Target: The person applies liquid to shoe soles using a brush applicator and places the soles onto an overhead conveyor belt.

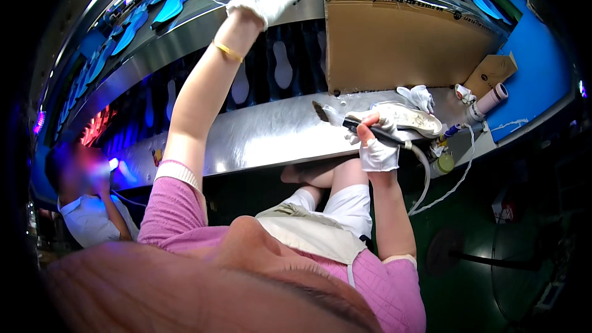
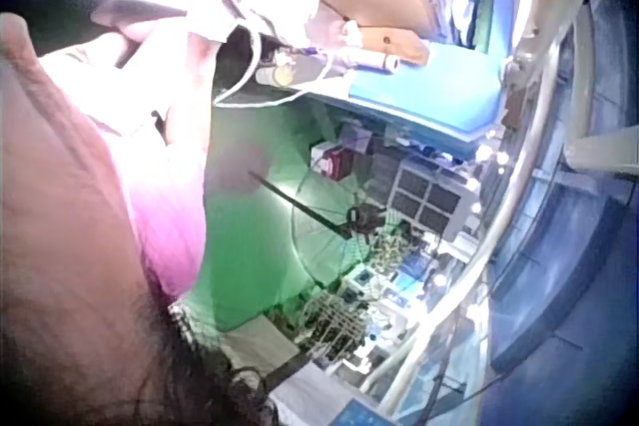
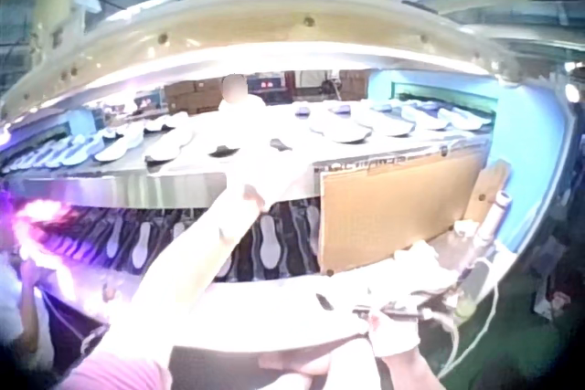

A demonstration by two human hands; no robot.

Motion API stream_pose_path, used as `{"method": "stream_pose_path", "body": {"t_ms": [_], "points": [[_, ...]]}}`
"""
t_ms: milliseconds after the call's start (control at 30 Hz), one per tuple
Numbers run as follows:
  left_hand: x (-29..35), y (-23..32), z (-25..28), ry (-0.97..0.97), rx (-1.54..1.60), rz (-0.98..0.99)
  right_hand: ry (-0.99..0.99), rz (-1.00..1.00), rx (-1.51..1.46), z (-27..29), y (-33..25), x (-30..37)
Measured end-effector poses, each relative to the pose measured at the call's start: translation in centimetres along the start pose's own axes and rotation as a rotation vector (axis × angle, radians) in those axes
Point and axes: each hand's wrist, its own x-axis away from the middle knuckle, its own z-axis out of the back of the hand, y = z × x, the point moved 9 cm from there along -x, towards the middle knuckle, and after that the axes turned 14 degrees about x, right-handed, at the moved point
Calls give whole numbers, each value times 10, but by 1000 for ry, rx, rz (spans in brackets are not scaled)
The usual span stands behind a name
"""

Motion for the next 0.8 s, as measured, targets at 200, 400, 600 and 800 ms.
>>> {"method": "stream_pose_path", "body": {"t_ms": [200, 400, 600, 800], "points": [[-6, 7, 40, 129, -723, -488, -92, -180, 104, 0, 22, -5], [-5, -34, 157, 172, -1232, -60, -196, -214, 127, -37, 46, 20], [104, 53, 158, 395, -288, -466, -162, -264, 326, -21, 58, 29], [183, 113, 189, 262, 510, -839, -144, -239, 342, -16, 64, 32]]}}
